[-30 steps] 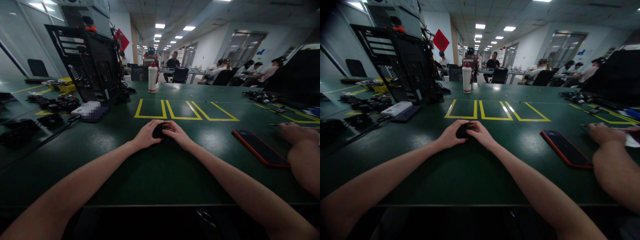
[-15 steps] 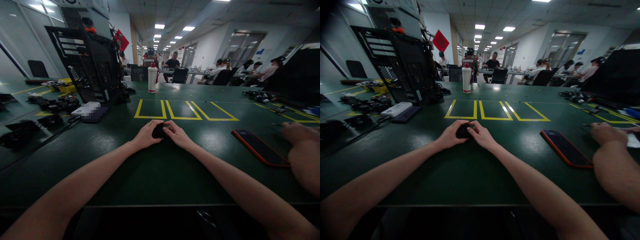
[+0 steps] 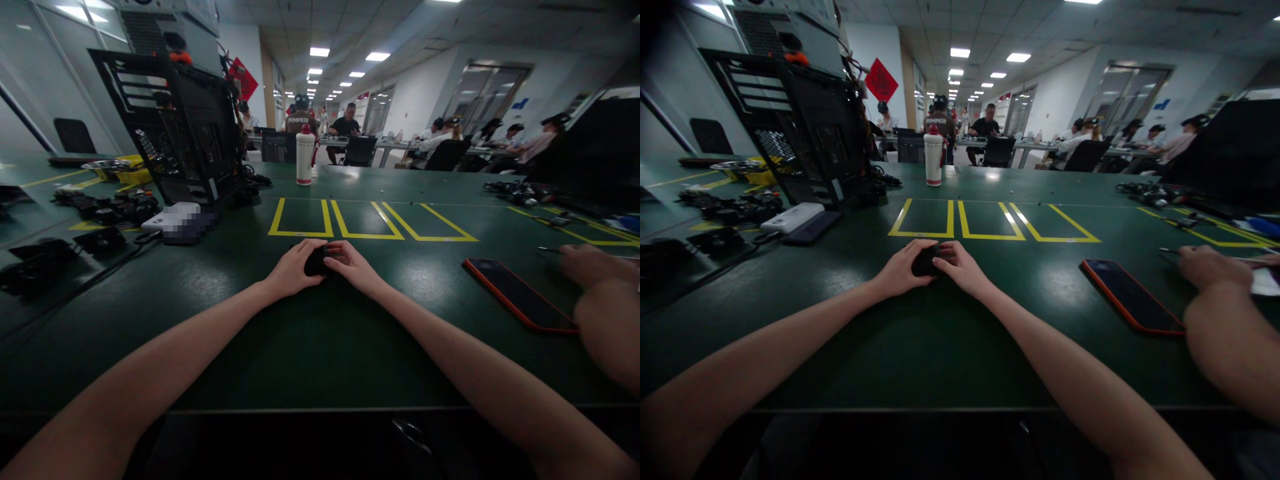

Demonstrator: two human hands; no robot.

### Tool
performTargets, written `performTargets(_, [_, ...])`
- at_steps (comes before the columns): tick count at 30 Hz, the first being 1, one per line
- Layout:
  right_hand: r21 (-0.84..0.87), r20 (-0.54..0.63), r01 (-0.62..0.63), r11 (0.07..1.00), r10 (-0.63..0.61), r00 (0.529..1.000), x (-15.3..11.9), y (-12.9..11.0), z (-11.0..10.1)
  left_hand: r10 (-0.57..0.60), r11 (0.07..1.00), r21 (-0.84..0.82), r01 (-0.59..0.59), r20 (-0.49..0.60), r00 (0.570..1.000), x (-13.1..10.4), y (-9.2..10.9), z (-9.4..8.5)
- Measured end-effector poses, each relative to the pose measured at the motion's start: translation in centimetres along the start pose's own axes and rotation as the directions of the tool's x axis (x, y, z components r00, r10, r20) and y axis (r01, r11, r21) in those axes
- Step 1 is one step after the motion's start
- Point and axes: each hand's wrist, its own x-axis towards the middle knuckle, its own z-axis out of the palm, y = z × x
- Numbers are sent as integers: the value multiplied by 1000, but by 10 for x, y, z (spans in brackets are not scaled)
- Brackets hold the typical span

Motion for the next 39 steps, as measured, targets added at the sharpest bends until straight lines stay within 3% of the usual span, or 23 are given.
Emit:
performTargets(7, [-35, 3, 84, 996, -84, 996, -2, -4, 0, 10, 1000, -21, -11, -19, 1000, 0, -2, 2])
performTargets(14, [-22, 143, 40, 999, -36, 989, -3, -1, -9, 2, 1000, -22, -2, -3, 1000, 0, -1, 0])
performTargets(20, [-5, 84, -20, 1000, 21, 996, 0, 2, -5, -1, 1000, -13, 1, -2, 1000, 0, -2, 0])
performTargets(25, [43, -13, 34, 999, -33, 999, 0, -2, 1, 0, 1000, -16, 0, -6, 1000, 0, -2, 1])
performTargets(34, [-129, 18, 18, 992, -16, 1000, -4, -8, 1, -2, 1000, -22, 2, -6, 1000, 0, -2, 0])
performTargets(39, [-70, 96, 30, 997, -23, 995, -5, -9, -6, -4, 999, -38, 4, -2, 1000, 0, -1, 0])
